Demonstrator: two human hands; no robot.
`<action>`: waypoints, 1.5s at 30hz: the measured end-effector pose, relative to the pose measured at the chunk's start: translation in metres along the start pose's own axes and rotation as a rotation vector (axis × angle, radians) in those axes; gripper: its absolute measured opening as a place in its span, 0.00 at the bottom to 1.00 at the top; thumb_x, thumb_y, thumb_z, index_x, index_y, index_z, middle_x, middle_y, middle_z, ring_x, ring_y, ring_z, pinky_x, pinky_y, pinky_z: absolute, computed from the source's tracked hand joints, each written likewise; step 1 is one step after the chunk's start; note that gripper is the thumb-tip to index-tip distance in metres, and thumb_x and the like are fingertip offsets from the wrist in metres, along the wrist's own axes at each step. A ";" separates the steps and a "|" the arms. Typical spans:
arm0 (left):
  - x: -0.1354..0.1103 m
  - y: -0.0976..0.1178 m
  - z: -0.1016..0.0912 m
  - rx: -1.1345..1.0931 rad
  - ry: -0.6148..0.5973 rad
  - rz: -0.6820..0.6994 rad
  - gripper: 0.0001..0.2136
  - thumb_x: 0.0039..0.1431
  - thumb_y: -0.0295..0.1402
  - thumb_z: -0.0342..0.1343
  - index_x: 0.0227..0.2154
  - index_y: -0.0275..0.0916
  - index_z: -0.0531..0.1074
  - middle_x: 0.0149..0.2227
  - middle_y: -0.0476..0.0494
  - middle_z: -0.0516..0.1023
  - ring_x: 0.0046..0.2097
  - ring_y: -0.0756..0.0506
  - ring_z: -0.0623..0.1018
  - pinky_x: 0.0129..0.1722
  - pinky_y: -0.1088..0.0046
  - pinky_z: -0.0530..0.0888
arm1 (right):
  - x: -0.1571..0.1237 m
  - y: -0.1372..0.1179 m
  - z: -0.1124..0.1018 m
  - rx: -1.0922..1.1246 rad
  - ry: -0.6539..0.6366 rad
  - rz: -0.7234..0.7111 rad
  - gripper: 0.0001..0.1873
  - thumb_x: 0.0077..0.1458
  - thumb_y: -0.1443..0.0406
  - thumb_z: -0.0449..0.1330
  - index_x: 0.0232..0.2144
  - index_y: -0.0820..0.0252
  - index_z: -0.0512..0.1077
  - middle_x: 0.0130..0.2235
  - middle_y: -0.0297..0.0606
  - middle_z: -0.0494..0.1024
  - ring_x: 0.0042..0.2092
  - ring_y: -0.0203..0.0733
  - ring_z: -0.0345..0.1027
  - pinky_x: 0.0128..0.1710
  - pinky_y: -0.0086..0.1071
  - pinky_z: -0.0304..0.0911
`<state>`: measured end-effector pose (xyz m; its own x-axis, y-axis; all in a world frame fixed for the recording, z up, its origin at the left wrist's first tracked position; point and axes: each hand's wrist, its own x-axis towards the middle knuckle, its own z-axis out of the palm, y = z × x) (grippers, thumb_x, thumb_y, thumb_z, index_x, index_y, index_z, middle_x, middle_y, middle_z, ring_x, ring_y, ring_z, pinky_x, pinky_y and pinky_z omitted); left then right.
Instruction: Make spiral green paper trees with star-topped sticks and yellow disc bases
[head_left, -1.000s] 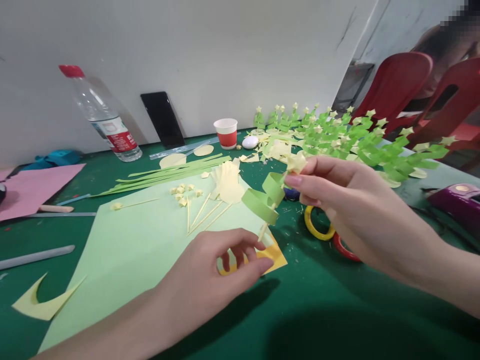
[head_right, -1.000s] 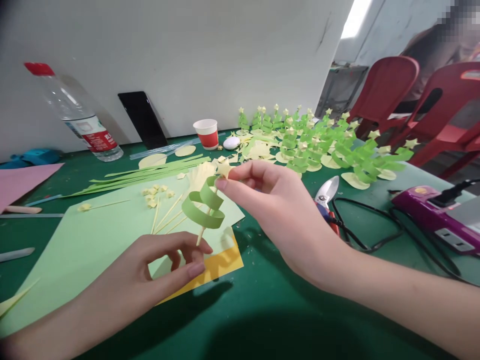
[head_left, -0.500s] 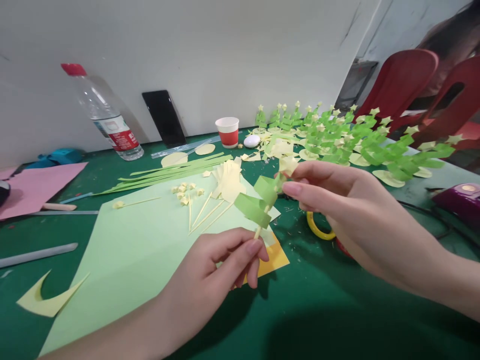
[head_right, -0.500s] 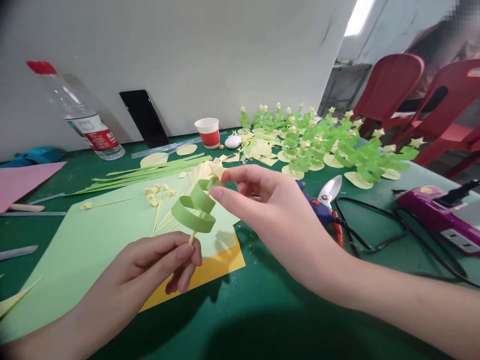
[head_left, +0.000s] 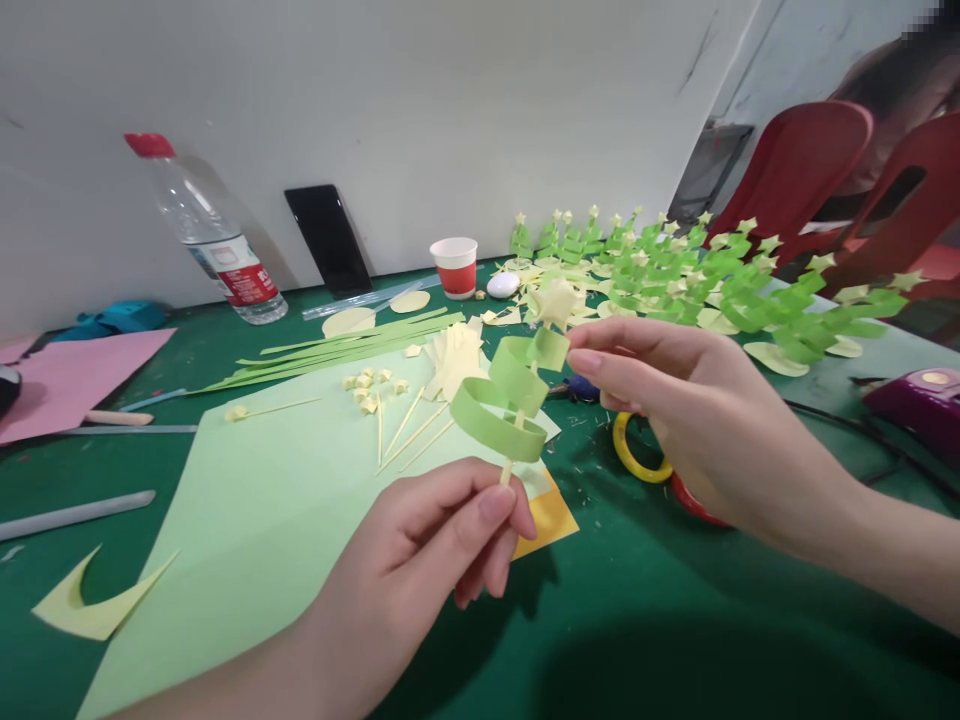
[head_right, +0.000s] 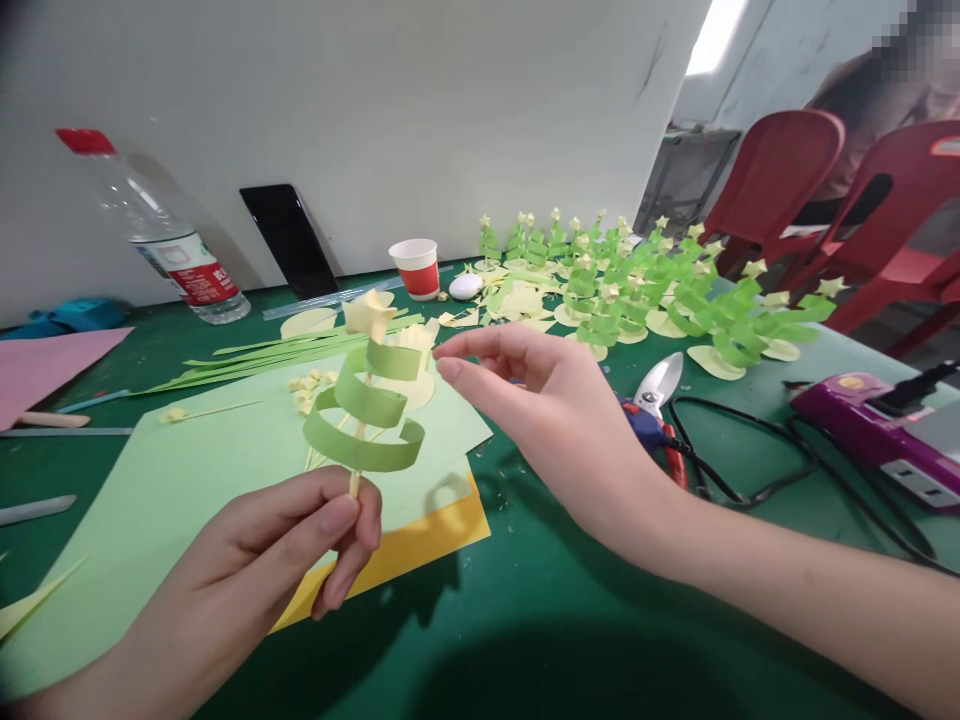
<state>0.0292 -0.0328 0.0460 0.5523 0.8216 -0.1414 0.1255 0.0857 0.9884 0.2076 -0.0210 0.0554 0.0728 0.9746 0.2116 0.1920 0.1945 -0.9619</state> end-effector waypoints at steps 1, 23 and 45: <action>0.000 0.000 0.000 0.006 0.000 0.003 0.13 0.58 0.33 0.45 0.19 0.39 0.64 0.16 0.54 0.62 0.21 0.54 0.61 0.21 0.83 0.63 | 0.000 0.000 0.000 -0.006 -0.025 -0.011 0.04 0.44 0.60 0.62 0.24 0.52 0.73 0.29 0.31 0.71 0.27 0.33 0.60 0.21 0.23 0.57; 0.000 -0.019 0.004 0.538 0.027 0.178 0.15 0.56 0.27 0.42 0.15 0.37 0.59 0.16 0.54 0.62 0.20 0.55 0.62 0.21 0.81 0.59 | -0.032 0.000 0.019 -0.901 -0.110 -0.906 0.10 0.52 0.71 0.53 0.36 0.63 0.73 0.19 0.31 0.71 0.20 0.32 0.61 0.18 0.30 0.54; 0.000 -0.012 -0.005 -0.020 0.193 0.100 0.12 0.59 0.33 0.44 0.23 0.39 0.68 0.15 0.56 0.60 0.22 0.54 0.63 0.24 0.81 0.64 | 0.001 -0.018 -0.018 -0.674 -0.233 -0.844 0.11 0.53 0.64 0.55 0.22 0.50 0.74 0.18 0.29 0.71 0.17 0.31 0.61 0.15 0.28 0.53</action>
<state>0.0238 -0.0307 0.0344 0.3925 0.9192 -0.0310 0.0608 0.0077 0.9981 0.2215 -0.0251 0.0758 -0.5051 0.5680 0.6498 0.5926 0.7756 -0.2174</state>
